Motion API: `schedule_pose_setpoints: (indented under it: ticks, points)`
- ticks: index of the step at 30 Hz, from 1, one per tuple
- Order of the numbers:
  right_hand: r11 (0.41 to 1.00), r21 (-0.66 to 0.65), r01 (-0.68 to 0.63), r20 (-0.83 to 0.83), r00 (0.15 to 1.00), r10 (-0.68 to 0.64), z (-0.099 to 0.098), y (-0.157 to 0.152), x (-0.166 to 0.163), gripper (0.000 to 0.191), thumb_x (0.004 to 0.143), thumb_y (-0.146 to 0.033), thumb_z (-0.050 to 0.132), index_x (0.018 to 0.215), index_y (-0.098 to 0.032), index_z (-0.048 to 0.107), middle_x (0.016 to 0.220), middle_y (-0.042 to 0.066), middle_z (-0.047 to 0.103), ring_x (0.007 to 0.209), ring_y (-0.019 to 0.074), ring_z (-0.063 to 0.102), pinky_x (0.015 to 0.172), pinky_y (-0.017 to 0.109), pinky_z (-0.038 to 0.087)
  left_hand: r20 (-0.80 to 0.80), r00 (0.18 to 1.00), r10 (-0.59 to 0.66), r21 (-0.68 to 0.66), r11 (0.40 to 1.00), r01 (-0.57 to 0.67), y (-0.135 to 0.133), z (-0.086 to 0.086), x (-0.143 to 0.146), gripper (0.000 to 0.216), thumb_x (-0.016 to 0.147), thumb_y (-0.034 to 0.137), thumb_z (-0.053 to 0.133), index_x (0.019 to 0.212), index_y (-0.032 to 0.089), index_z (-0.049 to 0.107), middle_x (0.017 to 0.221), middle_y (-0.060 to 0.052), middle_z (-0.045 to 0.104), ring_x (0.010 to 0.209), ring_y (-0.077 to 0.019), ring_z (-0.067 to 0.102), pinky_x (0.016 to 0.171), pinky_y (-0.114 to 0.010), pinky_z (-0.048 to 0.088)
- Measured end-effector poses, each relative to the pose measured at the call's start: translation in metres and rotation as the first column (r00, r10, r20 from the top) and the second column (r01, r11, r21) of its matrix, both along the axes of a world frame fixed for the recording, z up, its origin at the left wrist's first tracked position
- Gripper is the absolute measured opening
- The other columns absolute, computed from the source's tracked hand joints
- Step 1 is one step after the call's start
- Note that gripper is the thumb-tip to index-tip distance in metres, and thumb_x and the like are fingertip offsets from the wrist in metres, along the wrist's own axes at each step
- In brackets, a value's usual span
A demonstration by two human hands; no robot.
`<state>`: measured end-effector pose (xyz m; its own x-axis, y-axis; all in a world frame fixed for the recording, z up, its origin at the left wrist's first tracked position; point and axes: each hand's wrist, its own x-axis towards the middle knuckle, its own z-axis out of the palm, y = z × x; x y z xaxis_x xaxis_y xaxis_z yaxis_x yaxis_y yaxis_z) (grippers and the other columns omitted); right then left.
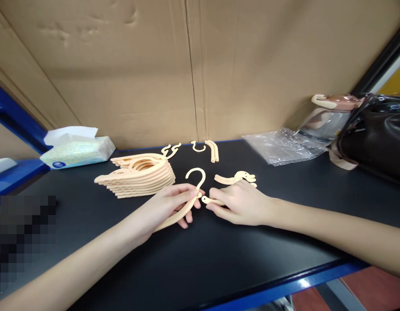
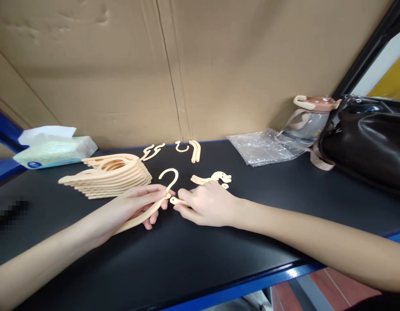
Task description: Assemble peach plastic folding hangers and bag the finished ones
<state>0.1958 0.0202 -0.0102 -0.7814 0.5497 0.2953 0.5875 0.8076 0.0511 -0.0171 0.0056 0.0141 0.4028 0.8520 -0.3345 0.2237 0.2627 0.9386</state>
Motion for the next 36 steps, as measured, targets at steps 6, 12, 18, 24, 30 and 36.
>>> schedule_pose_setpoints:
  ticks: [6,12,18,24,30,36]
  points:
    - [0.998,0.011,-0.068,-0.116,0.991,0.068,-0.0033,0.0031,0.0007,0.027,0.098,-0.034,0.042,0.083,-0.016,0.057,0.073,0.002,0.067,0.07,0.0164,0.061,0.06,0.026,0.036,-0.024,1.0,-0.006,0.009,1.0,0.006,0.0003,-0.0008,0.0,0.026,0.085,0.043,0.06,0.086,0.017,0.064,0.081,0.001,0.059,0.054,-0.0074,0.057,0.048,-0.016,0.05]
    - [0.998,0.041,-0.055,-0.11,0.992,0.059,-0.0043,0.004,-0.0012,0.034,0.099,-0.037,0.041,0.079,-0.015,0.058,0.072,0.003,0.067,0.07,0.0172,0.063,0.069,0.029,0.043,-0.033,0.999,-0.04,-0.013,0.999,0.039,0.0009,-0.0006,-0.0035,0.027,0.086,0.043,0.058,0.092,0.017,0.064,0.09,-0.002,0.064,0.053,-0.0076,0.058,0.047,-0.017,0.05]
    - [0.998,0.057,-0.039,-0.151,0.987,0.048,-0.0048,0.0034,-0.0014,0.032,0.096,-0.037,0.045,0.076,-0.016,0.058,0.069,0.003,0.065,0.068,0.0161,0.06,0.073,0.029,0.046,-0.057,0.998,-0.026,-0.058,0.998,0.023,0.0017,0.0012,-0.001,0.03,0.085,0.043,0.061,0.096,0.016,0.064,0.069,-0.001,0.062,0.056,-0.0109,0.06,0.051,-0.018,0.052]
    - [0.996,0.072,-0.05,-0.157,0.986,0.061,-0.0055,0.0034,-0.001,0.035,0.097,-0.038,0.043,0.073,-0.016,0.058,0.067,0.003,0.063,0.066,0.0158,0.059,0.075,0.029,0.046,-0.056,0.998,-0.039,-0.05,0.998,0.036,0.0019,0.0016,-0.0009,0.031,0.083,0.043,0.063,0.092,0.014,0.065,0.067,-0.002,0.063,0.062,-0.0124,0.061,0.051,-0.017,0.051]
    - [0.993,0.089,-0.078,-0.165,0.982,0.092,-0.0052,0.004,-0.0004,0.039,0.098,-0.041,0.041,0.073,-0.016,0.058,0.064,0.002,0.062,0.063,0.0153,0.058,0.069,0.027,0.042,-0.057,0.997,-0.048,-0.062,0.997,0.045,0.0022,0.0018,-0.0022,0.034,0.081,0.043,0.065,0.099,0.014,0.064,0.073,-0.002,0.065,0.064,-0.0123,0.062,0.055,-0.018,0.052]
    - [0.99,0.096,-0.1,-0.178,0.977,0.116,-0.0052,0.0041,-0.0001,0.043,0.098,-0.044,0.039,0.073,-0.015,0.059,0.062,0.001,0.061,0.058,0.0133,0.056,0.056,0.025,0.032,-0.047,0.997,-0.064,-0.053,0.997,0.061,0.0024,0.0019,-0.0011,0.03,0.081,0.043,0.065,0.09,0.014,0.064,0.068,0.0,0.064,0.062,-0.0113,0.062,0.058,-0.02,0.052]
